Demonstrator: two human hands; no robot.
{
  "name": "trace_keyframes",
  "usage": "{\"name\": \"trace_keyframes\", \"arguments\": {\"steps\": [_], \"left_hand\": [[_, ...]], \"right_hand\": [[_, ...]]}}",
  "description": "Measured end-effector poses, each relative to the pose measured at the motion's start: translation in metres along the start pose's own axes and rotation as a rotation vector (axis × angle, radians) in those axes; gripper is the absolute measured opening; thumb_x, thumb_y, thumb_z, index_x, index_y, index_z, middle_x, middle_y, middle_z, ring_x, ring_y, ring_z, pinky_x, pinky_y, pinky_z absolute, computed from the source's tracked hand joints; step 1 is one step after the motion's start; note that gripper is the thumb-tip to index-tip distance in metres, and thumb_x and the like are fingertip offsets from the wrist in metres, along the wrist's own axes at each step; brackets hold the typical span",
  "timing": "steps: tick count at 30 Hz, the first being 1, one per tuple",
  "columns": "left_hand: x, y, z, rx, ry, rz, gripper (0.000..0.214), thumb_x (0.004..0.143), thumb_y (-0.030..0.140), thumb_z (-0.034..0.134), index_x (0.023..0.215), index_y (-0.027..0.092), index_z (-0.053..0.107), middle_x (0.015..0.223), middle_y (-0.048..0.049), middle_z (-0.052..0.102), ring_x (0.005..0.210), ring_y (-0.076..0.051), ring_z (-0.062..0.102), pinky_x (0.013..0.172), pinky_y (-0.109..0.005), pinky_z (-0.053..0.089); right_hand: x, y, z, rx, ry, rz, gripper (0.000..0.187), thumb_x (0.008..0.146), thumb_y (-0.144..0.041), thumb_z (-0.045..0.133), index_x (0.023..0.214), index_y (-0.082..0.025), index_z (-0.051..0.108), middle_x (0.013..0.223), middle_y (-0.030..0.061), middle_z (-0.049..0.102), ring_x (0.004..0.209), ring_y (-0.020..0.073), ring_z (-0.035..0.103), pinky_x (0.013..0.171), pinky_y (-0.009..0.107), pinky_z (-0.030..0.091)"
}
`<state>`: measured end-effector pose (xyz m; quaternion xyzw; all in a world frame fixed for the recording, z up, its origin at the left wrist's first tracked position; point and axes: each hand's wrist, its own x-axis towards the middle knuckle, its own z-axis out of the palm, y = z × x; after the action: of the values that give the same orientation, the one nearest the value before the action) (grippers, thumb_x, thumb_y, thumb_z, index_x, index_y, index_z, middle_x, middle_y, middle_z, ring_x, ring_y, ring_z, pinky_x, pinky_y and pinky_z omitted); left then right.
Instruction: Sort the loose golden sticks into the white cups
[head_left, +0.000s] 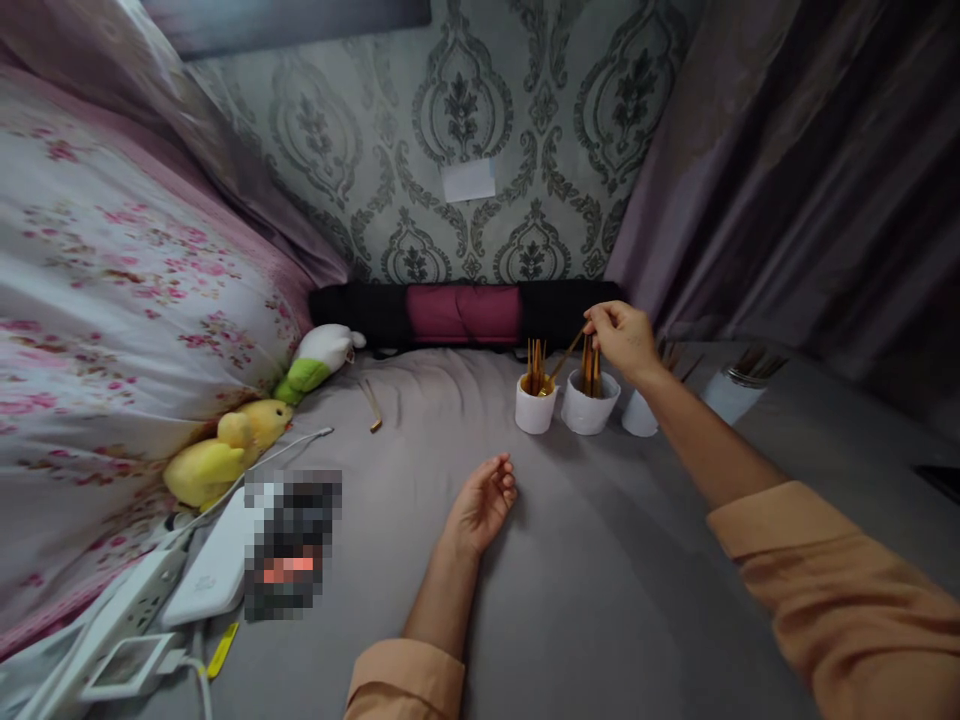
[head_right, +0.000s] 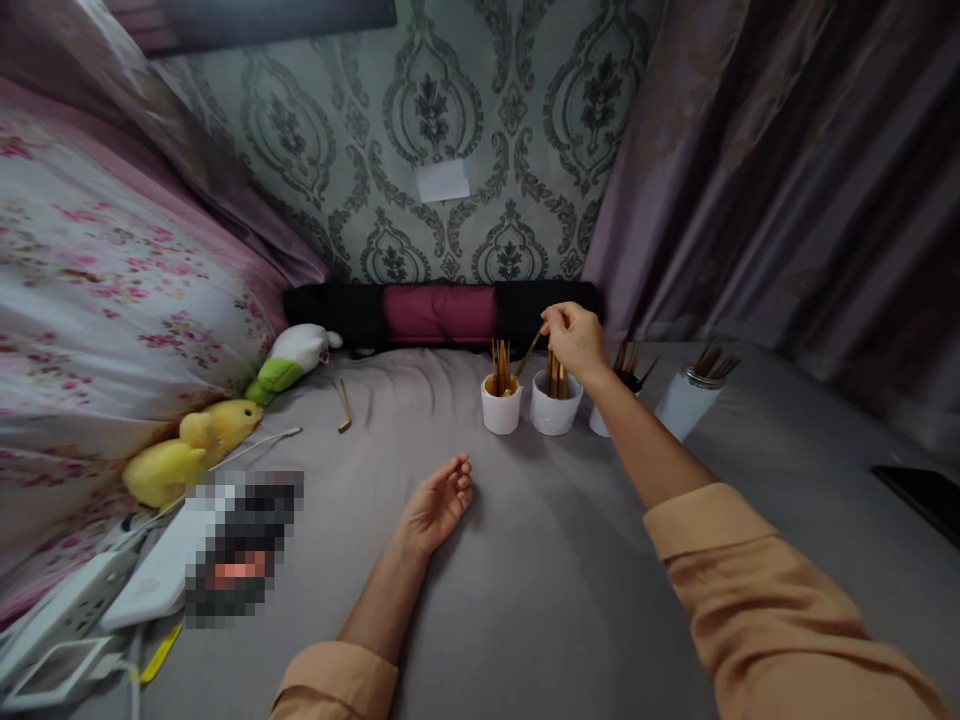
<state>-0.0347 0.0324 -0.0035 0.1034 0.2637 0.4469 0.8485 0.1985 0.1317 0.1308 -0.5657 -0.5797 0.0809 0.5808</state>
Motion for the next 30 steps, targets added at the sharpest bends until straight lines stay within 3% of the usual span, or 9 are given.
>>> {"name": "trace_keyframes", "arguments": {"steps": [16, 30], "left_hand": [[0.001, 0.000, -0.001, -0.001, 0.010, -0.001, 0.010, 0.075, 0.014, 0.056, 0.084, 0.010, 0.058, 0.070, -0.0018, 0.055, 0.055, -0.004, 0.047, 0.048, -0.016, 0.036], [0.004, -0.001, -0.003, -0.002, -0.013, 0.000, 0.012, 0.074, 0.014, 0.056, 0.085, 0.010, 0.058, 0.070, -0.0021, 0.055, 0.055, -0.005, 0.047, 0.048, -0.016, 0.036]], "right_hand": [[0.003, 0.008, 0.022, -0.085, -0.271, -0.006, 0.020, 0.082, -0.026, 0.043, 0.078, -0.014, 0.058, 0.065, 0.0019, 0.060, 0.042, 0.0054, 0.046, 0.043, 0.017, 0.037], [0.001, 0.023, 0.032, -0.179, -0.369, 0.022, 0.022, 0.082, -0.028, 0.041, 0.081, -0.015, 0.059, 0.067, 0.0018, 0.062, 0.044, 0.0067, 0.049, 0.046, 0.019, 0.038]]}}
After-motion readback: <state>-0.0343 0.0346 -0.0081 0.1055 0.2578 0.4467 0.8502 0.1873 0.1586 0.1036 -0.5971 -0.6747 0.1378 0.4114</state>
